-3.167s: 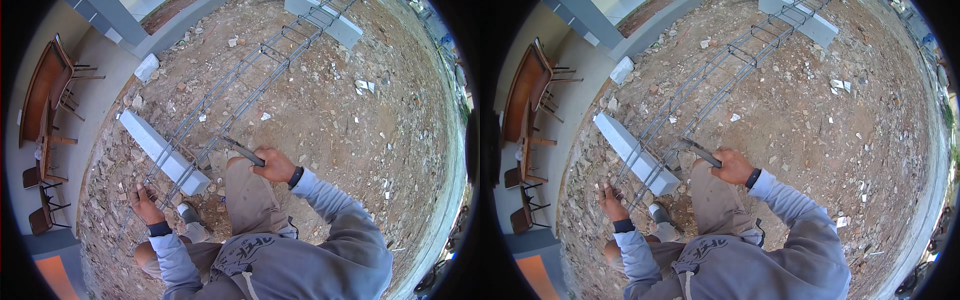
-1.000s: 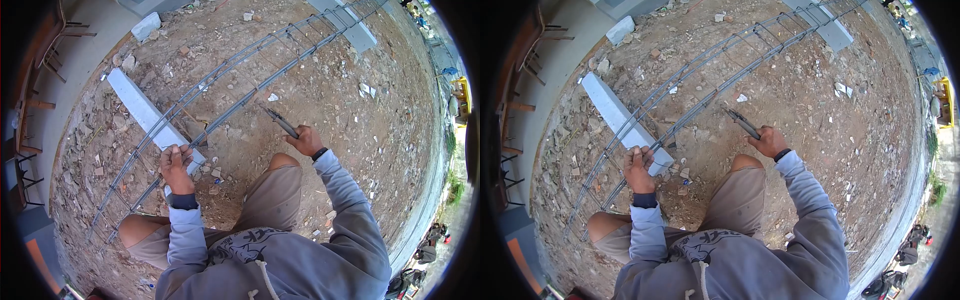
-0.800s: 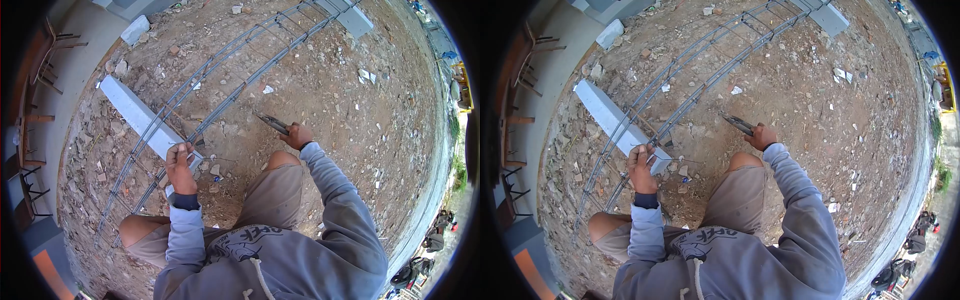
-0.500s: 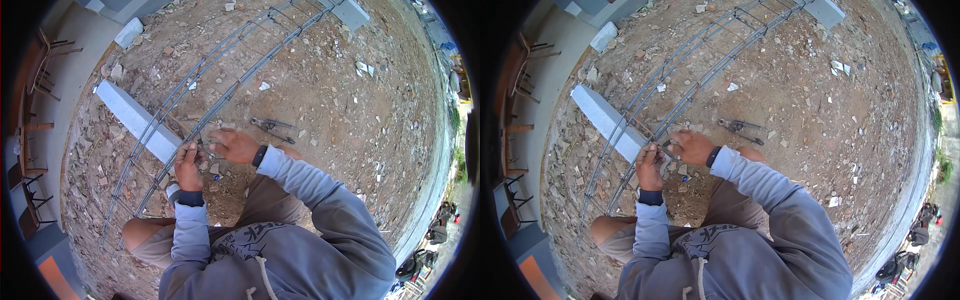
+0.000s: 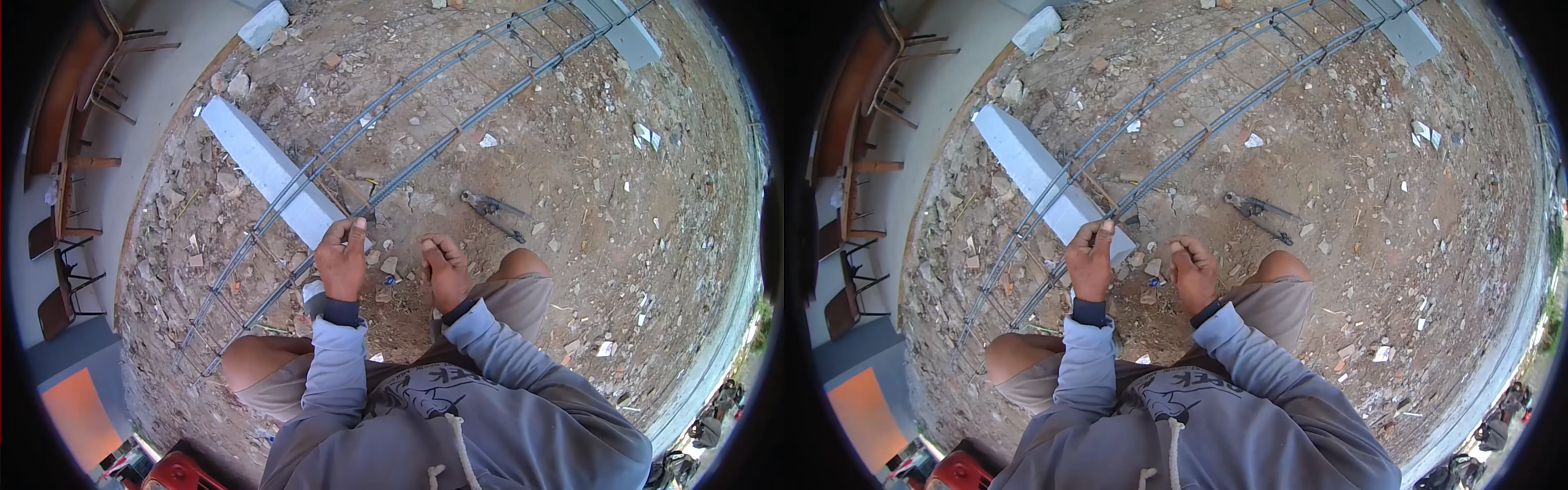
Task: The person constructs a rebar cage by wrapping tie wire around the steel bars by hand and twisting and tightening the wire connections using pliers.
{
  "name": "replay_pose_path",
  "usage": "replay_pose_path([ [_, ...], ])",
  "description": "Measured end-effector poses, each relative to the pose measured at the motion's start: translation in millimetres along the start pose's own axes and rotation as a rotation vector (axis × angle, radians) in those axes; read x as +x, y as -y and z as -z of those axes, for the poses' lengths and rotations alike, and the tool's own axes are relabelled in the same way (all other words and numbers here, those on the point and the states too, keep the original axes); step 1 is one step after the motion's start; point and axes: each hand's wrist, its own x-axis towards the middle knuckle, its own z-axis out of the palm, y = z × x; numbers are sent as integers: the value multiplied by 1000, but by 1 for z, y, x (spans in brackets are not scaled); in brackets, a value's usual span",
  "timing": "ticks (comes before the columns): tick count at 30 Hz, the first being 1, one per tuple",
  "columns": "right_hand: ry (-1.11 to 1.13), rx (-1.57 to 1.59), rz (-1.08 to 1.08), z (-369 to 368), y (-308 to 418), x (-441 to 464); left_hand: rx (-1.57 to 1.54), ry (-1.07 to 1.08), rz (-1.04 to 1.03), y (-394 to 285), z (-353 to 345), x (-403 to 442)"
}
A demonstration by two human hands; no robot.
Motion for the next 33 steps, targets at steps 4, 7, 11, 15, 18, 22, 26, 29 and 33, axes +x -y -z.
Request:
replay_pose_path([
  [4, -72, 17, -108, 3, -21, 40, 184, -157, -331, 6, 5, 15],
  [7, 85, 133, -244, -14, -22, 59, 233, -81, -288, 10, -3, 18],
  [11, 237, 372, -333, -36, -31, 80, 37, 30, -142, -4, -7, 20],
  [15, 304, 451, -310, -49, -35, 88, -31, 91, -166, -20, -6, 25],
  [18, 340, 342, -262, -50, -28, 93, 44, 82, -202, -15, -9, 34],
  [22, 344, 167, -182, -49, -23, 96, 47, 150, -116, -14, -12, 45],
  [26, 279, 33, -77, -52, -20, 89, 200, 23, -205, -8, -8, 53],
  [29, 247, -128, 80, -53, -22, 83, 210, -11, -253, -12, -3, 52],
  [33, 245, -200, 212, -52, -29, 83, 205, 47, -258, -26, 0, 46],
])
